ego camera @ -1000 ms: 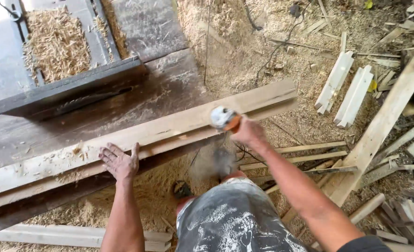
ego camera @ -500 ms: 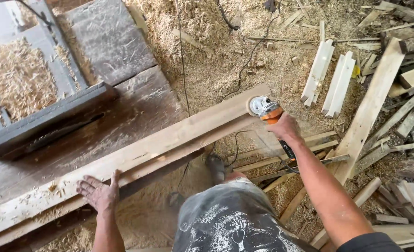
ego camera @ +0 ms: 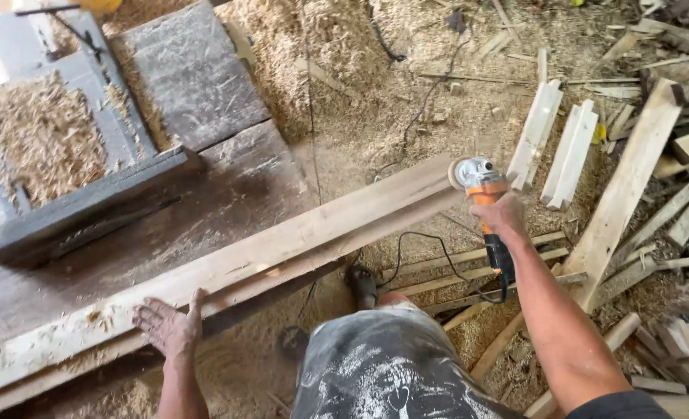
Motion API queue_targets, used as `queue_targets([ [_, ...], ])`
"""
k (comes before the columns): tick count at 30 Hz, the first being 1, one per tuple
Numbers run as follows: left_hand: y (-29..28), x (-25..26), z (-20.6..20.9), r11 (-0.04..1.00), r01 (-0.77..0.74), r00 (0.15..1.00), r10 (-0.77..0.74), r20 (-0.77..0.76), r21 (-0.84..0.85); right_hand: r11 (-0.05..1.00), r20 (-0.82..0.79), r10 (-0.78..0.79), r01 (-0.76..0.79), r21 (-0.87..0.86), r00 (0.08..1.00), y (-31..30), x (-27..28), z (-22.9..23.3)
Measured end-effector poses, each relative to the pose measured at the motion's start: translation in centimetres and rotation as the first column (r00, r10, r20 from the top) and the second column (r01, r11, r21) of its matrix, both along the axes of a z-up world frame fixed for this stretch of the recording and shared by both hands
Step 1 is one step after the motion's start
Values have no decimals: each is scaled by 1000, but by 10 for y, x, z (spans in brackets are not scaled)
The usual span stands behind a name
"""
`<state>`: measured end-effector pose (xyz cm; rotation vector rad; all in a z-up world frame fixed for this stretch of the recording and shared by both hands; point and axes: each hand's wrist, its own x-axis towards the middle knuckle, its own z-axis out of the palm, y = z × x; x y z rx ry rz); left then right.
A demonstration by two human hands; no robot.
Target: Sanding the edges of a long wooden plank using a handheld angle grinder.
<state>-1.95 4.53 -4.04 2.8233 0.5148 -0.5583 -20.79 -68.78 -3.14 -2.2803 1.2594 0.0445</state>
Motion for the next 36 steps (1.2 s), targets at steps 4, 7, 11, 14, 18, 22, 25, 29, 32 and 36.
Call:
queue_targets([
  [4, 3, -3, -4, 999, 2, 999, -1, 42, -32, 988, -215, 153, -148, 41, 964, 24, 33, -6],
  [7, 0, -6, 5, 999, -19, 998, 21, 51, -44, 944, -291, 328, -301, 136, 899, 100, 57, 50],
  [11, -4, -2, 4, 997, -57, 998, 58, 11, -53, 811, -44, 585, -582, 57, 810, 200, 90, 89],
  [14, -1, -9, 19, 997, -46, 997, 42, -70, -55, 706, -111, 708, -688, 168, 698, 278, 112, 106],
  [18, 12, -12, 7, 995, 2, 999, -7, -48, -102, 568, -111, 821, -778, 269, 560, 366, 132, 127],
  [22, 13, -16, 13, 992, 16, 1000, -18, -11, -122, 501, -207, 861, -844, 193, 464, 409, 146, 82],
  [25, 11, -19, 14, 991, 33, 999, -35, -14, -126, 530, -124, 848, -825, 198, 515, 369, 140, 78],
  [29, 12, -17, 9, 993, 40, 999, -38, 15, -114, 698, -95, 706, -667, 262, 702, 271, 129, 95],
  [32, 7, -16, 11, 993, 30, 999, -26, 38, -116, 765, -92, 642, -628, 142, 761, 201, 111, 81],
  [36, 25, -12, -17, 997, 62, 996, -58, 67, -56, 872, -130, 488, -476, 110, 863, 134, 88, 59],
])
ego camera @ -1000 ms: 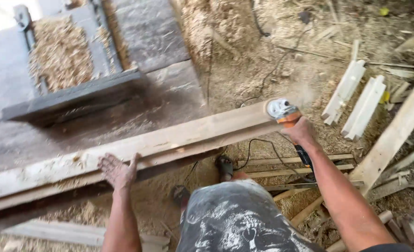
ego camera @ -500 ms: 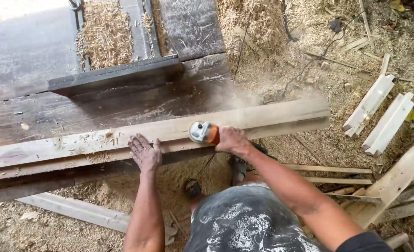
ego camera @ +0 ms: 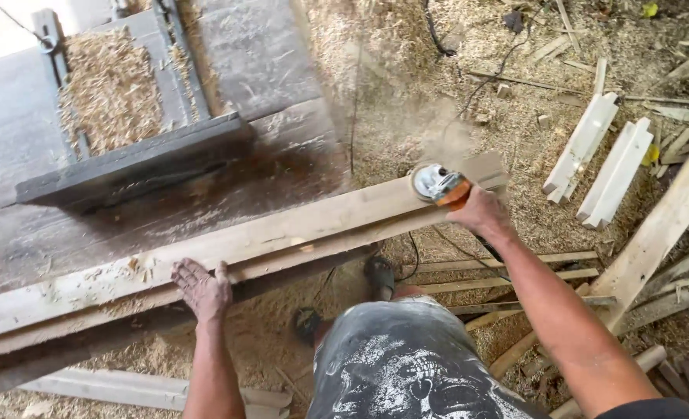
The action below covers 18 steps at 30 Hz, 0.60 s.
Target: Sanding the edges of a long wooden plank using a handheld angle grinder.
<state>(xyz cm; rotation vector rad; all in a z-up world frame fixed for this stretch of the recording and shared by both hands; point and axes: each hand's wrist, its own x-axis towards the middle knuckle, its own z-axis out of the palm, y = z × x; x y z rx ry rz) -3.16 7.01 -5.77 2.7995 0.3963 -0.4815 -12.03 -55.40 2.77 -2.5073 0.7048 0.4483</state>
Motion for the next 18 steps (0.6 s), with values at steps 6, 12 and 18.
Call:
queue_targets([
  [6, 2, 8, -11, 990, 99, 995, -102, 18, 100, 965, -76, -261, 261, -17, 962, -78, -28, 0],
  [12, -5, 6, 7, 997, 11, 999, -8, -46, 77, 906, -65, -416, 419, 53, 907, -104, -37, 7],
  [18, -1, 10, 3, 997, 37, 999, -35, -23, 70, 804, -54, -588, 591, 70, 807, -119, -54, -1],
])
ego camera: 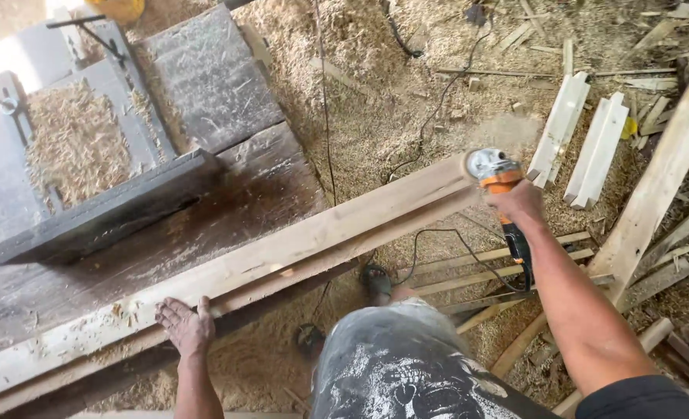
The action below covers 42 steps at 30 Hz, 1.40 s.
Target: Sanding the edges of a long wooden plank using a handheld angle grinder.
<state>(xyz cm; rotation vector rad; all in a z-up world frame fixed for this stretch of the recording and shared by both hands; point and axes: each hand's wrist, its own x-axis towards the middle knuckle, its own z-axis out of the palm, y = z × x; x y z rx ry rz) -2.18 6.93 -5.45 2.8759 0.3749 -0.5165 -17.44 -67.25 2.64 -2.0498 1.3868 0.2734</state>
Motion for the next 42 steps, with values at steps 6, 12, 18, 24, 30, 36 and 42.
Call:
queue_targets([
  [6, 2, 5, -13, 998, 54, 998, -54, 8, 44, 984, -42, 138, -141, -106, 990, 25, 6, -31],
  [12, 16, -15, -6, 982, 171, 967, -183, 178, 85, 870, -74, 474, -480, -115, 877, 168, 54, 18],
  [18, 47, -58, 59, 960, 166, 947, -92, 307, -226, 789, 58, 612, -604, -111, 789, 300, 87, 15],
  [24, 192, -185, 61, 897, 22, 929, 144, 340, -442, 769, -54, 629, -631, -104, 775, 442, 125, 2],
  [30, 377, -322, 10, 897, -291, 956, 288, -58, -332, 713, -42, 696, -698, -68, 716, 608, 154, 38],
  [36, 470, -392, -23, 855, -424, 903, 423, -71, -300, 527, 3, 850, -850, 15, 527, 791, 179, 42],
  [42, 476, -401, -49, 535, -626, 744, 629, -227, -568, 480, 3, 877, -877, 32, 480, 861, 196, 19],
])
